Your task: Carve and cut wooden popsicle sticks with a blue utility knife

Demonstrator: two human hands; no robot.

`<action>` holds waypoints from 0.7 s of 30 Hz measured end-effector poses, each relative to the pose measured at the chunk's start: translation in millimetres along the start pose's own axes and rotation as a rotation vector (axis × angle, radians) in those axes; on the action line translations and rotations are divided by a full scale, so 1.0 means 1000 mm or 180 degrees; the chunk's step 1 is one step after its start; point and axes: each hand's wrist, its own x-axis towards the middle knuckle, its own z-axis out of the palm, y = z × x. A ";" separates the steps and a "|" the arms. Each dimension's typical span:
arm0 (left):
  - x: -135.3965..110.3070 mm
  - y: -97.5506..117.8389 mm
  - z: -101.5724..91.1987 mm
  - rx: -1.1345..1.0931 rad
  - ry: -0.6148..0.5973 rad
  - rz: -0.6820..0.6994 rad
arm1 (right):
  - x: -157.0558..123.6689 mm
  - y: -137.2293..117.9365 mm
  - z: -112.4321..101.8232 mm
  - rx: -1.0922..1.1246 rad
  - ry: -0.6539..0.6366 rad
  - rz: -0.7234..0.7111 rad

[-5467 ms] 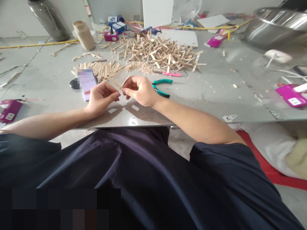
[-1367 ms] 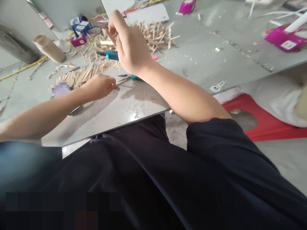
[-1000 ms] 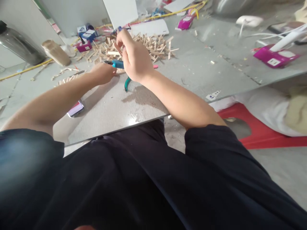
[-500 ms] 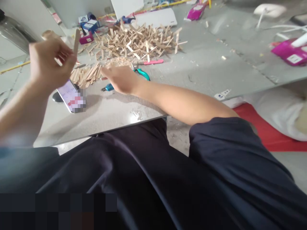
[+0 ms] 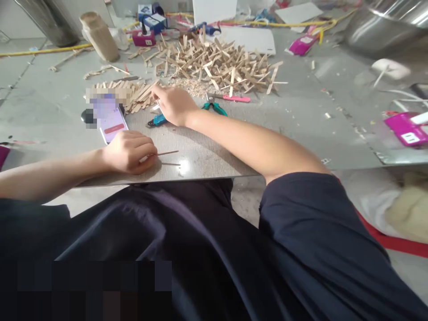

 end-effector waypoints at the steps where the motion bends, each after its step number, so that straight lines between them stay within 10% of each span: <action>1: -0.001 0.000 0.006 -0.0088 0.0044 0.0024 | 0.000 0.003 -0.002 0.0024 0.0024 0.0035; 21: -0.004 0.003 0.017 -0.0849 -0.0115 -0.0745 | -0.031 0.069 0.011 -0.0192 0.0364 -0.0668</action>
